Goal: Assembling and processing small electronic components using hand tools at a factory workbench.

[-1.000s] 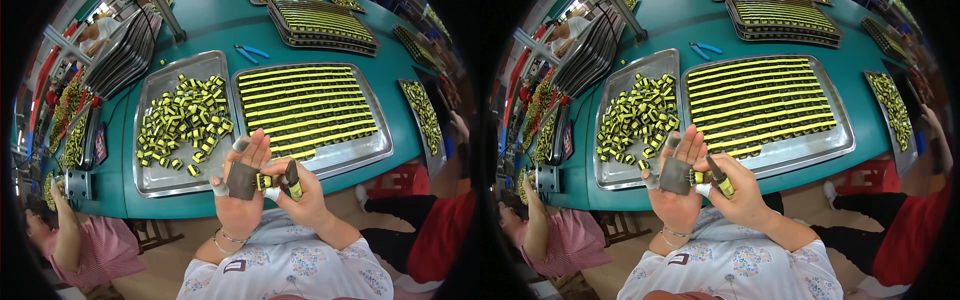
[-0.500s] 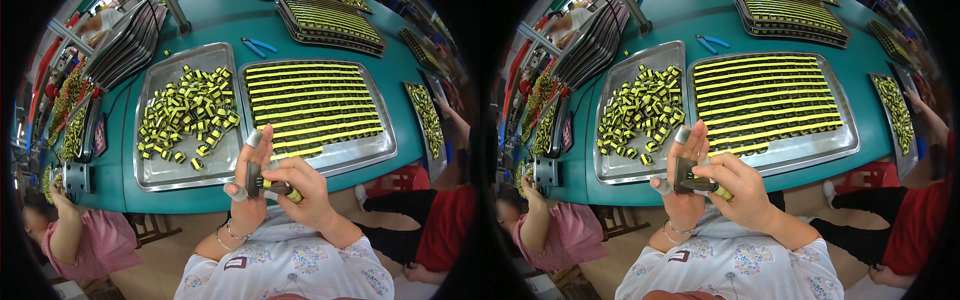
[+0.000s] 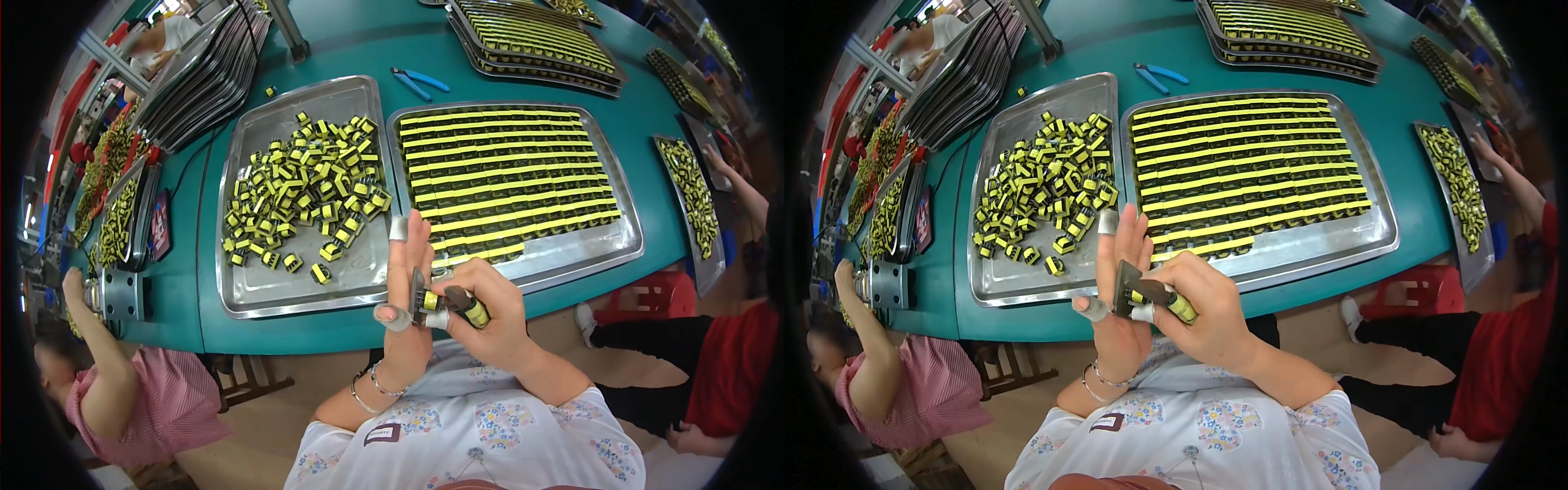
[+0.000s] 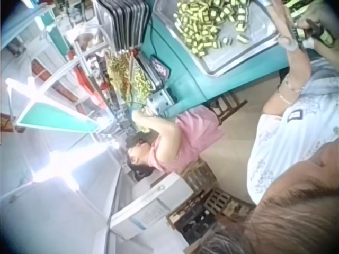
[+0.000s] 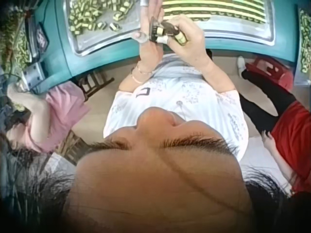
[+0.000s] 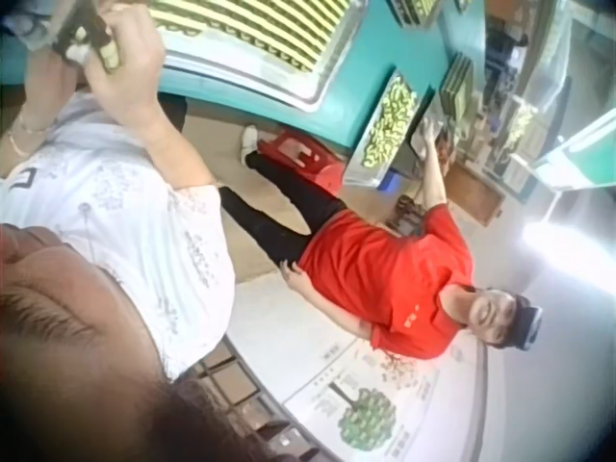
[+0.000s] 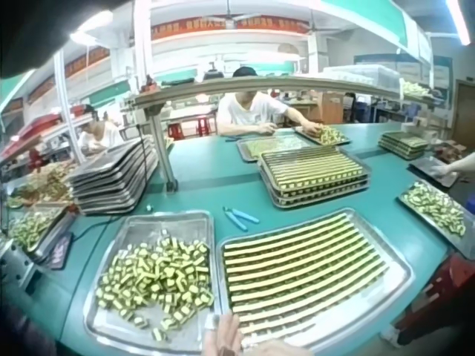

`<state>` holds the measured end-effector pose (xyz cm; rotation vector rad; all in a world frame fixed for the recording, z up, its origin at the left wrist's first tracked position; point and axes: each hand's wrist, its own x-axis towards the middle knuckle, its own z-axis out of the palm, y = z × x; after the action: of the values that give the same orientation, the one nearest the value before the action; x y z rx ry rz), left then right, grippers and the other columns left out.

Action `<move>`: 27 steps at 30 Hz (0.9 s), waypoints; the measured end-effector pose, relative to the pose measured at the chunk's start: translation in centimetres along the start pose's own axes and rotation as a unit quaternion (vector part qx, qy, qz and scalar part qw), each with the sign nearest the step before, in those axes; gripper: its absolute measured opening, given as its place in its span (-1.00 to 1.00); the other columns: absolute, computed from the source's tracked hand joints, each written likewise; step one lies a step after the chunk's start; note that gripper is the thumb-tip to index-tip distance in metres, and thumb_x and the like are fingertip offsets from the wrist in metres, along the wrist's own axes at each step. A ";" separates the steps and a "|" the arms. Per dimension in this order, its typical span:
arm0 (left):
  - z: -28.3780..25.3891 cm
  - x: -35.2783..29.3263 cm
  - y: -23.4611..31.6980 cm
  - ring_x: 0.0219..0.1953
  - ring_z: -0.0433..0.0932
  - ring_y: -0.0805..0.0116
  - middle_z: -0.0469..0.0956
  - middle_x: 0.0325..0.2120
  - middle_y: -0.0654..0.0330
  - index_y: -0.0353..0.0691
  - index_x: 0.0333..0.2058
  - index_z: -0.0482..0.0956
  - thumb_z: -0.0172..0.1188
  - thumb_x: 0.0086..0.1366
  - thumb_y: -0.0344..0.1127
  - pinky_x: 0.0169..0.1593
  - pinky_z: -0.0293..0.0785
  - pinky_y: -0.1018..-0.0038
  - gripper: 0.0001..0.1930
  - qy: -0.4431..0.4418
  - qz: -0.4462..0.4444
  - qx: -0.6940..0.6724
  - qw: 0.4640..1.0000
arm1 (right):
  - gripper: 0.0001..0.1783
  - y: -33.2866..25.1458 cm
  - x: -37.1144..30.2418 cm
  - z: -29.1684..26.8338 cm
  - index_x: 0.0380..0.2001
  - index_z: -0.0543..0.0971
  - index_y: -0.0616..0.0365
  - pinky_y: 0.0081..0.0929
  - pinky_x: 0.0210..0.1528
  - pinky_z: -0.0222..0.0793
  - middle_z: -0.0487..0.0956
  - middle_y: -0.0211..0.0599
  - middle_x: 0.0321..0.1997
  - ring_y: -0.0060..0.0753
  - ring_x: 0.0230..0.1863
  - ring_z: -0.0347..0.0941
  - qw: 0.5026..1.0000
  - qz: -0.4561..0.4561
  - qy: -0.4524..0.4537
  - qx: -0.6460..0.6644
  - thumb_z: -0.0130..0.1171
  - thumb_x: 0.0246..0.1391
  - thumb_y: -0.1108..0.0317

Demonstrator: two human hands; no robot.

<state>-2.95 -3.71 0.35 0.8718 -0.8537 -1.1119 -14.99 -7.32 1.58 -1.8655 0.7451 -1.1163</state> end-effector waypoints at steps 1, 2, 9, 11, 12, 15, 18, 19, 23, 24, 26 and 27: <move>0.1 0.0 -0.1 0.47 -0.11 -0.02 -0.08 0.43 -0.10 -0.29 0.43 -0.19 -0.43 0.18 0.64 0.48 -0.23 0.12 0.16 0.012 0.007 0.020 1.000 | -0.66 -0.1 -0.1 0.0 -0.29 0.58 0.21 -0.40 -0.30 0.42 0.55 -0.22 -0.38 -0.21 -0.37 0.50 1.000 0.000 0.001 0.006 0.23 -0.26 0.66; -0.1 0.0 0.0 0.47 -0.11 -0.02 -0.08 0.43 -0.10 -0.29 0.43 -0.19 -0.43 0.18 0.64 0.48 -0.23 0.12 0.16 0.011 0.008 0.019 1.000 | -0.66 -0.1 -0.2 -0.1 -0.29 0.58 0.22 -0.40 -0.29 0.42 0.55 -0.21 -0.38 -0.22 -0.36 0.51 1.000 0.000 0.001 0.012 0.22 -0.26 0.67; -1.2 0.2 0.6 0.48 -0.14 0.02 -0.20 0.45 -0.08 -0.28 0.43 -0.22 -0.11 0.21 0.53 0.47 -0.23 0.19 0.14 -0.081 -0.015 0.120 0.989 | -0.67 0.2 -1.2 -0.2 -0.24 0.59 0.25 -0.48 -0.23 0.42 0.58 -0.25 -0.26 -0.42 -0.30 0.52 0.992 0.073 -0.011 0.106 0.20 -0.16 0.70; -1.6 0.1 0.2 0.49 -0.16 0.00 -0.17 0.44 -0.10 -0.31 0.43 -0.24 0.06 0.31 0.16 0.46 -0.24 0.19 -0.03 -0.123 0.112 0.147 0.975 | -0.72 -0.2 -1.8 0.2 -0.15 0.56 0.27 -0.52 -0.13 0.44 0.58 -0.32 -0.13 -0.54 -0.18 0.51 0.957 0.167 0.017 0.235 0.23 0.02 0.64; -1.7 0.1 0.1 0.49 -0.17 0.00 -0.16 0.44 -0.11 -0.31 0.43 -0.25 0.11 0.34 0.03 0.46 -0.24 0.19 -0.06 -0.135 0.155 0.155 0.966 | -0.72 -0.2 -1.7 0.2 -0.15 0.56 0.27 -0.52 -0.13 0.44 0.58 -0.32 -0.13 -0.54 -0.18 0.51 0.958 0.167 0.015 0.234 0.23 0.02 0.64; -1.4 -0.7 0.4 0.42 0.04 0.00 0.03 0.34 -0.16 -0.27 0.40 -0.29 0.36 0.16 -0.41 0.36 0.17 0.18 0.05 -0.111 0.184 0.098 0.972 | -0.66 0.3 -2.3 0.2 -0.02 0.48 0.26 -0.52 0.06 0.44 0.56 -0.26 0.00 -0.49 -0.03 0.51 0.878 0.267 0.026 0.395 0.24 0.12 0.53; -1.1 -1.0 0.6 0.30 0.31 0.00 0.14 0.27 -0.18 -0.25 0.38 -0.25 0.40 0.13 -0.46 0.23 0.42 0.24 0.04 -0.099 0.175 0.095 0.975 | -0.67 0.5 -2.3 0.4 -0.02 0.48 0.26 -0.51 0.05 0.45 0.56 -0.26 -0.01 -0.49 -0.04 0.52 0.846 0.287 0.036 0.449 0.22 0.12 0.55; -1.0 -1.1 0.6 0.27 0.36 0.01 0.15 0.26 -0.18 -0.25 0.37 -0.23 0.40 0.14 -0.45 0.21 0.45 0.25 0.03 -0.097 0.175 0.094 0.975 | -0.67 0.5 -2.3 0.5 -0.02 0.48 0.26 -0.51 0.05 0.45 0.56 -0.26 -0.01 -0.49 -0.04 0.52 0.846 0.288 0.033 0.448 0.22 0.12 0.55; -0.8 -1.6 0.7 0.28 0.32 0.01 0.23 0.21 -0.15 -0.29 0.35 -0.19 0.42 0.11 -0.43 0.23 0.43 0.22 0.02 -0.069 0.147 0.100 0.982 | -0.68 1.1 -2.7 0.6 -0.02 0.48 0.24 -0.53 0.00 0.46 0.57 -0.31 -0.06 -0.54 -0.08 0.53 0.829 0.286 0.032 0.480 0.20 0.14 0.54; -0.8 -1.7 0.7 0.32 0.25 0.01 0.25 0.20 -0.13 -0.29 0.34 -0.19 0.43 0.10 -0.42 0.23 0.44 0.21 0.03 -0.066 0.137 0.096 0.984 | -0.69 1.3 -2.8 0.5 -0.02 0.48 0.23 -0.54 -0.02 0.46 0.57 -0.33 -0.08 -0.56 -0.10 0.53 0.826 0.276 0.023 0.491 0.19 0.15 0.52; -1.3 -1.5 0.5 0.35 0.21 0.00 0.27 0.18 -0.12 -0.30 0.33 -0.19 0.44 0.08 -0.43 0.20 0.47 0.22 0.04 -0.074 0.158 0.144 0.974 | -0.70 1.0 -2.8 0.7 -0.03 0.48 0.23 -0.56 -0.04 0.47 0.57 -0.34 -0.09 -0.58 -0.12 0.53 0.816 0.284 0.025 0.503 0.20 0.16 0.50; -1.4 -1.4 0.5 0.34 0.24 -0.01 0.27 0.18 -0.13 -0.29 0.33 -0.19 0.44 0.08 -0.45 0.17 0.51 0.24 0.03 -0.085 0.188 0.194 0.959 | -0.70 0.8 -2.7 0.7 -0.03 0.48 0.22 -0.57 -0.07 0.47 0.57 -0.36 -0.11 -0.59 -0.14 0.53 0.806 0.292 0.029 0.514 0.20 0.16 0.48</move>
<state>-1.81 -2.07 0.02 0.8919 -1.3511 -0.7005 -15.58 -5.29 -0.47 -0.6089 0.5068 -0.8722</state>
